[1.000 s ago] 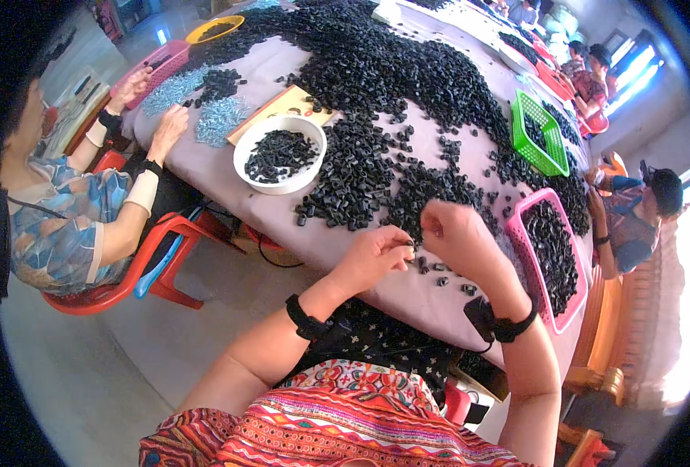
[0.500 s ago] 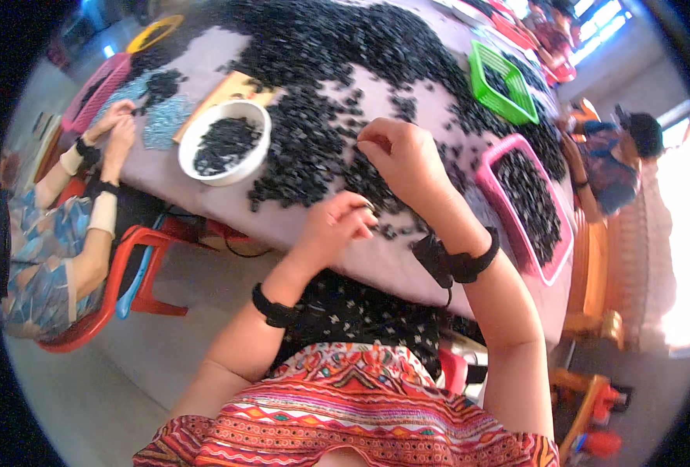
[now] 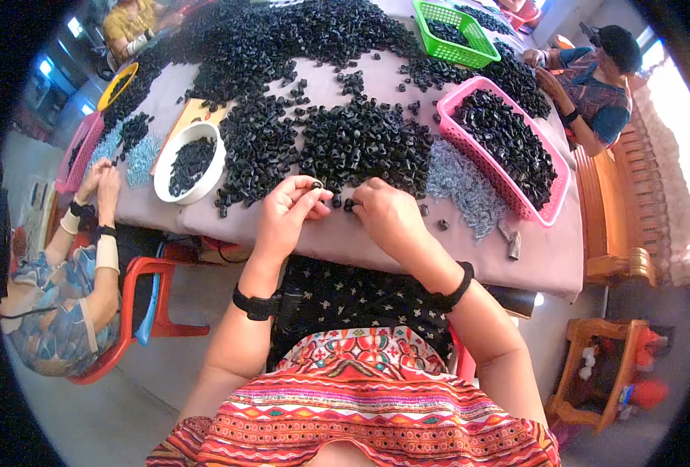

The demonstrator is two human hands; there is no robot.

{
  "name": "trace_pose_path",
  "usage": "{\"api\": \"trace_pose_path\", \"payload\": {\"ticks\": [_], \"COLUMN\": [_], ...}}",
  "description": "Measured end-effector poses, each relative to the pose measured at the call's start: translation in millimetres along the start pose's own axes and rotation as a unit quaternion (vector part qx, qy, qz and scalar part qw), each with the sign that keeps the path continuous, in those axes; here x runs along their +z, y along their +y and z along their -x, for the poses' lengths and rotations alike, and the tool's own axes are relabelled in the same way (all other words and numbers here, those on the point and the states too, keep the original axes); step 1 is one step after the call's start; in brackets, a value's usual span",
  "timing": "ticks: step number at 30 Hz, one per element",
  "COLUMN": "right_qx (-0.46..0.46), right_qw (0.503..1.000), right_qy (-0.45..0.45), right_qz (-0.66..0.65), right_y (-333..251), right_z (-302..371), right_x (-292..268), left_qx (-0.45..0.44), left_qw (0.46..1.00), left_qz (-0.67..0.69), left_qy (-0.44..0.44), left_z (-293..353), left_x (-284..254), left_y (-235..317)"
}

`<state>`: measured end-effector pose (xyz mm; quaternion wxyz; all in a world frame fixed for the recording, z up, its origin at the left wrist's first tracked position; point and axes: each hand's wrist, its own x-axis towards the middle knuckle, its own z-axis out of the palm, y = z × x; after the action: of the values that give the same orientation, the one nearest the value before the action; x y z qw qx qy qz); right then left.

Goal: Assembling small black plastic shoe components at a communal work table.

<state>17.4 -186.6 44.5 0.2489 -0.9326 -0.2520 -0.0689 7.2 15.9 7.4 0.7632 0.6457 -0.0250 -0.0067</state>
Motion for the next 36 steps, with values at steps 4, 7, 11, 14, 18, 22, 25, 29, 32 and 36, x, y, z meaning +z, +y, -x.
{"api": "trace_pose_path", "payload": {"ticks": [4, 7, 11, 14, 18, 22, 25, 29, 32, 36], "right_qx": [-0.020, -0.014, -0.032, 0.010, 0.029, 0.017, 0.018, -0.009, 0.019, 0.015], "right_qw": [1.000, 1.000, 0.999, 0.988, 0.961, 0.967, 0.972, 0.976, 0.972, 0.974], "right_qy": [-0.005, -0.008, -0.007, 0.028, 0.080, 0.060, 0.053, 0.041, 0.056, 0.037], "right_qz": [0.016, 0.007, -0.008, -0.149, -0.262, -0.248, -0.227, -0.214, -0.227, -0.221], "right_y": [-2, -8, -6, -8, -26, -29, -28, -28, -27, -28], "right_z": [1, -2, -1, -7, -16, -11, -4, -2, -5, -6], "right_x": [5, 2, 2, -12, -24, -22, -22, -26, -28, -20], "left_qx": [-0.019, -0.018, -0.015, -0.019, -0.015, -0.008, -0.012, -0.017, -0.019, -0.023], "left_qw": [1.000, 1.000, 0.999, 0.999, 0.999, 0.997, 0.996, 0.994, 0.994, 0.992], "left_qz": [-0.002, -0.011, -0.020, -0.024, 0.004, 0.040, 0.029, 0.029, 0.026, 0.023], "left_qy": [-0.010, -0.014, -0.030, -0.028, -0.049, -0.062, -0.083, -0.100, -0.101, -0.121], "left_z": [2, 1, -1, 2, 5, 8, 7, 7, 8, 8], "left_x": [0, 0, 1, 2, 9, 15, 12, 11, 13, 13], "left_y": [2, 5, 6, 6, 11, 11, 11, 7, 9, 6]}}
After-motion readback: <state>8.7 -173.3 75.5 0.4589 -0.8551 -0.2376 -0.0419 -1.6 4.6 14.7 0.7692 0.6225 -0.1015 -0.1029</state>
